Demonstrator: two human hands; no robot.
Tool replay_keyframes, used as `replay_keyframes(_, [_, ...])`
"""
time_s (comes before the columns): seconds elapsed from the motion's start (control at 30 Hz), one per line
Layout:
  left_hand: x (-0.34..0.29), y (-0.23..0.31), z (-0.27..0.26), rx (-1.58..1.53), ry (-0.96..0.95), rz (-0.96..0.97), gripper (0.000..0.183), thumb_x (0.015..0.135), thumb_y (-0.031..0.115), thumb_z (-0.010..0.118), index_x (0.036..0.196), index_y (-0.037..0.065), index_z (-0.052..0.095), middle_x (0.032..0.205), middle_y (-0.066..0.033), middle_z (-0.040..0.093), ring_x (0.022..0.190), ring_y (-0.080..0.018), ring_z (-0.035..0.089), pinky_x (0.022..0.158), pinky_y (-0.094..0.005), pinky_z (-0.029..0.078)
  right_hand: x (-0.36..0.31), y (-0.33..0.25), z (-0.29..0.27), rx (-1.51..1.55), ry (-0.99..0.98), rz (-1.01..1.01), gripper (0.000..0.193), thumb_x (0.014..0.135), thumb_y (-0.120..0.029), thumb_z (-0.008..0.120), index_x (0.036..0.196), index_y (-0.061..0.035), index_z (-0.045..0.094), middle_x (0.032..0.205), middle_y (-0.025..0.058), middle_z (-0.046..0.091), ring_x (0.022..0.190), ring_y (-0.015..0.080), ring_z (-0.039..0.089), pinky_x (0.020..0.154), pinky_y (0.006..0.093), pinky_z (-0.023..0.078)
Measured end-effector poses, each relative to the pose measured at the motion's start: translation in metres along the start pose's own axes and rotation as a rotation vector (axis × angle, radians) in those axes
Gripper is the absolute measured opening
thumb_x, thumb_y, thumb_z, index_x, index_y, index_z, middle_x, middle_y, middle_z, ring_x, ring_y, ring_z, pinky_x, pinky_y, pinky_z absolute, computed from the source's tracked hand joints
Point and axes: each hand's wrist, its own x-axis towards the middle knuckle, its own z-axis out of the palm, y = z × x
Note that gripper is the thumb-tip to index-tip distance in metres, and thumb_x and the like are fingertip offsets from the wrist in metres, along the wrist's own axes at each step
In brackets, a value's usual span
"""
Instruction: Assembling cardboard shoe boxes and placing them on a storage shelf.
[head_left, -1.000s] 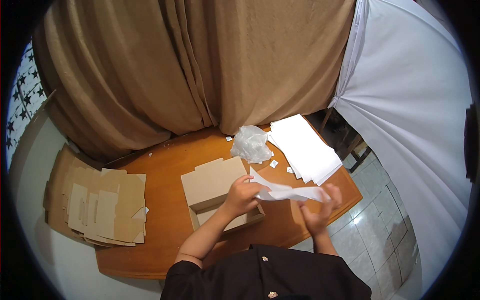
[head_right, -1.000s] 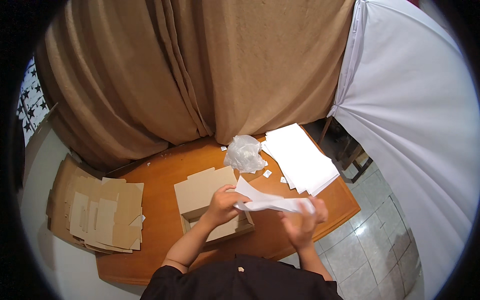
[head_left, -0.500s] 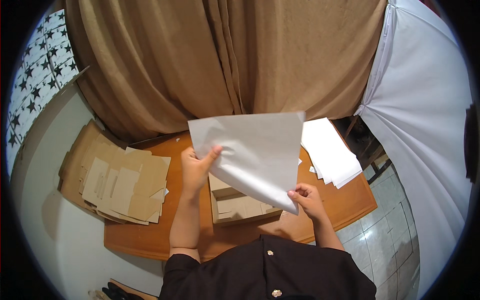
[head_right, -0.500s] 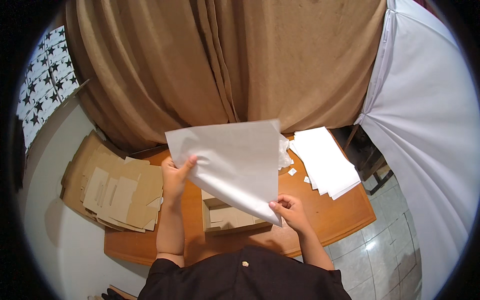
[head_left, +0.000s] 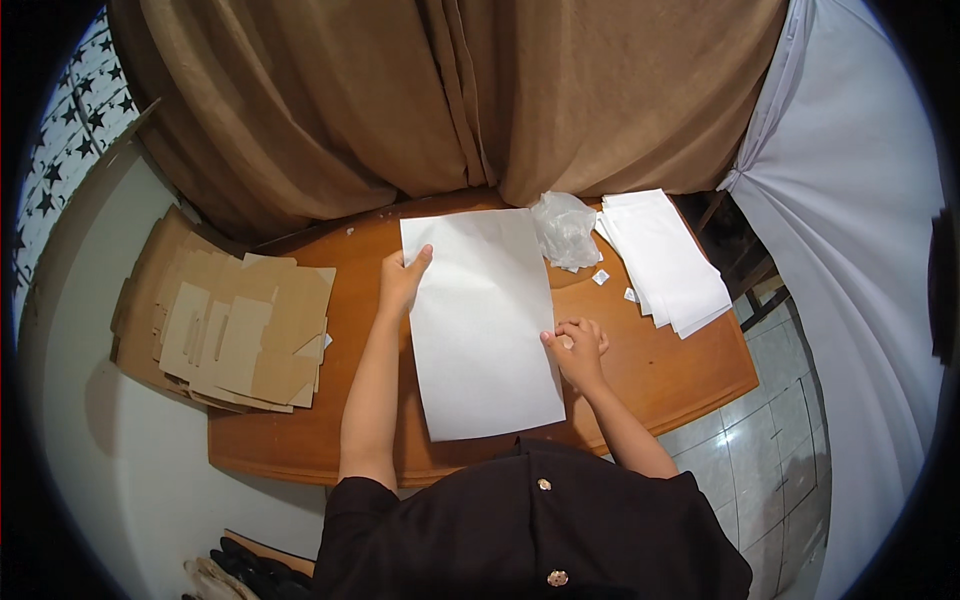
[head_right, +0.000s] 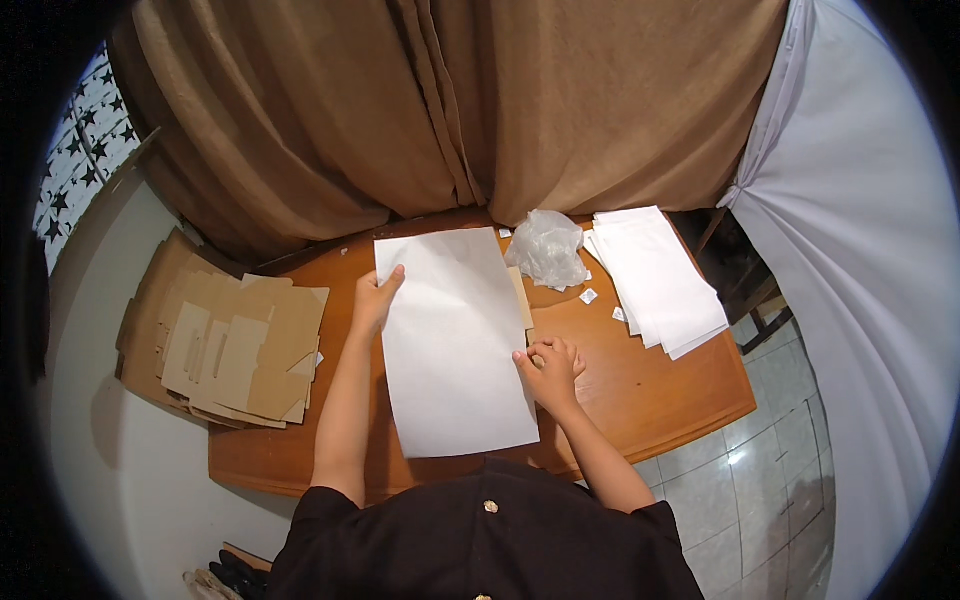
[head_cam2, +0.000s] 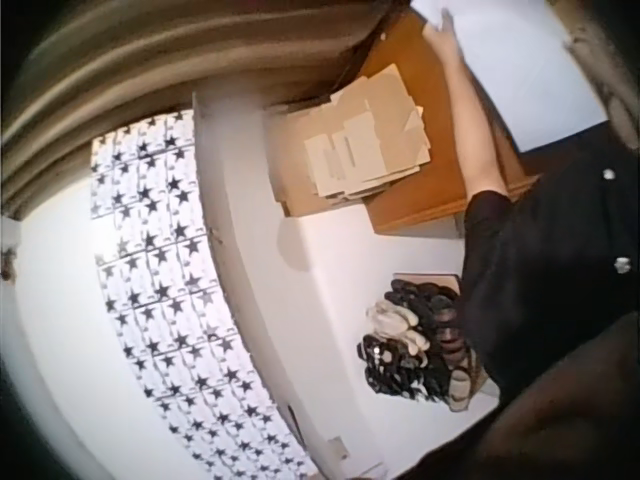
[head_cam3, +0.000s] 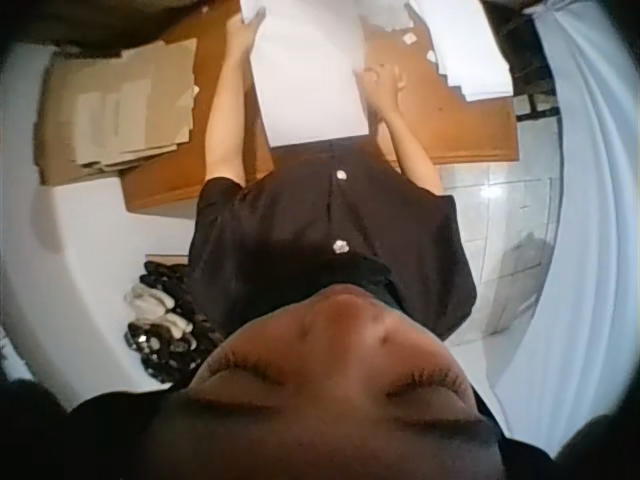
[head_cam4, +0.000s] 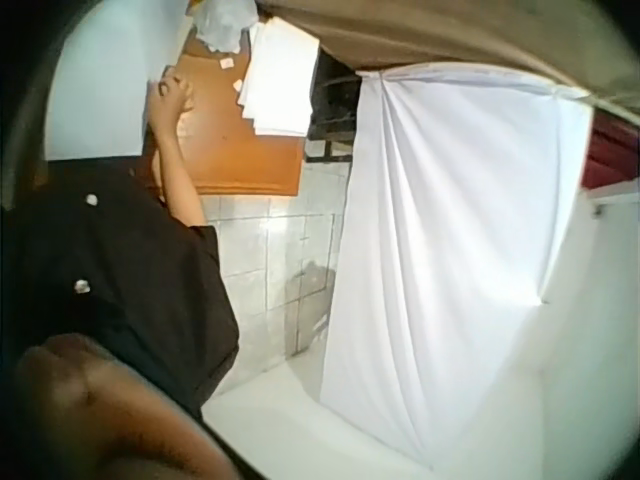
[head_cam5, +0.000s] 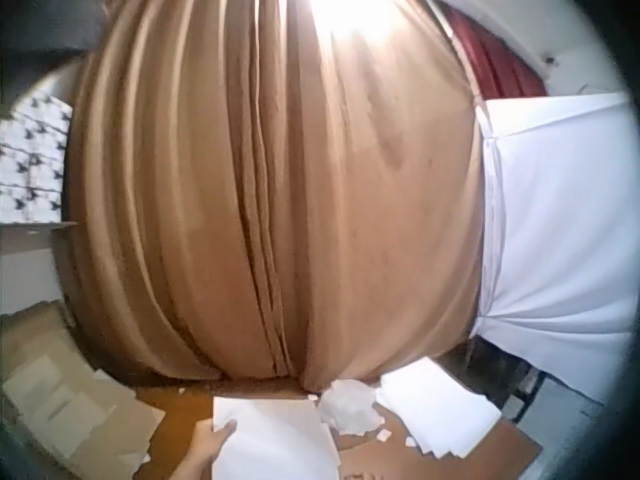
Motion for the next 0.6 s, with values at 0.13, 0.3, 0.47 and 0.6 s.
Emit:
replay_keyframes(0.13, [0.000, -0.039, -0.001, 0.362, 0.088, -0.002, 0.030, 0.080, 0.028, 0.068, 0.090, 0.000, 0.065, 0.075, -0.0123, 0.067, 0.069, -0.0201, 0.063, 0.064, -0.0318, 0.047, -0.003, 0.008, 0.020, -0.123, -0.023, 0.086, 0.026, 0.076, -0.034, 0.068, 0.073, -0.0090, 0.062, 0.103, 0.0036, 0.055, 0.112, 0.0233, 0.038, 0.094, 0.0505, 0.015])
replay_keyframes(0.3, [-0.018, -0.046, 0.010, 0.617, 0.176, 0.013, 0.050, 0.082, 0.026, 0.065, 0.123, 0.004, 0.049, 0.113, -0.0182, 0.056, 0.103, -0.0288, 0.054, 0.085, -0.0378, 0.043, -0.011, 0.014, 0.028, -0.183, -0.003, 0.125, 0.024, 0.075, -0.031, 0.068, 0.072, -0.0084, 0.061, 0.111, 0.0090, 0.052, 0.119, 0.0295, 0.032, 0.095, 0.0617, 0.009])
replay_keyframes(0.47, [-0.058, -0.034, 0.040, 0.954, -0.367, 0.693, 0.051, 0.085, 0.033, 0.056, 0.134, 0.020, 0.043, 0.138, -0.0164, 0.034, 0.126, -0.0367, 0.033, 0.102, -0.0506, 0.028, -0.018, 0.016, 0.027, -0.222, -0.012, 0.127, 0.022, 0.076, -0.028, 0.066, 0.071, -0.0077, 0.060, 0.117, 0.0128, 0.050, 0.123, 0.0348, 0.028, 0.094, 0.0686, 0.006])
replay_keyframes(0.6, [-0.083, -0.052, 0.060, 0.989, -0.892, 0.837, 0.045, 0.093, 0.038, 0.039, 0.136, 0.025, 0.040, 0.145, -0.0107, 0.027, 0.134, -0.0314, 0.026, 0.105, -0.0546, 0.021, -0.017, 0.013, 0.026, -0.260, -0.063, 0.123, 0.023, 0.076, -0.027, 0.066, 0.087, -0.0092, 0.058, 0.117, 0.0121, 0.048, 0.120, 0.0328, 0.031, 0.096, 0.0655, 0.009])
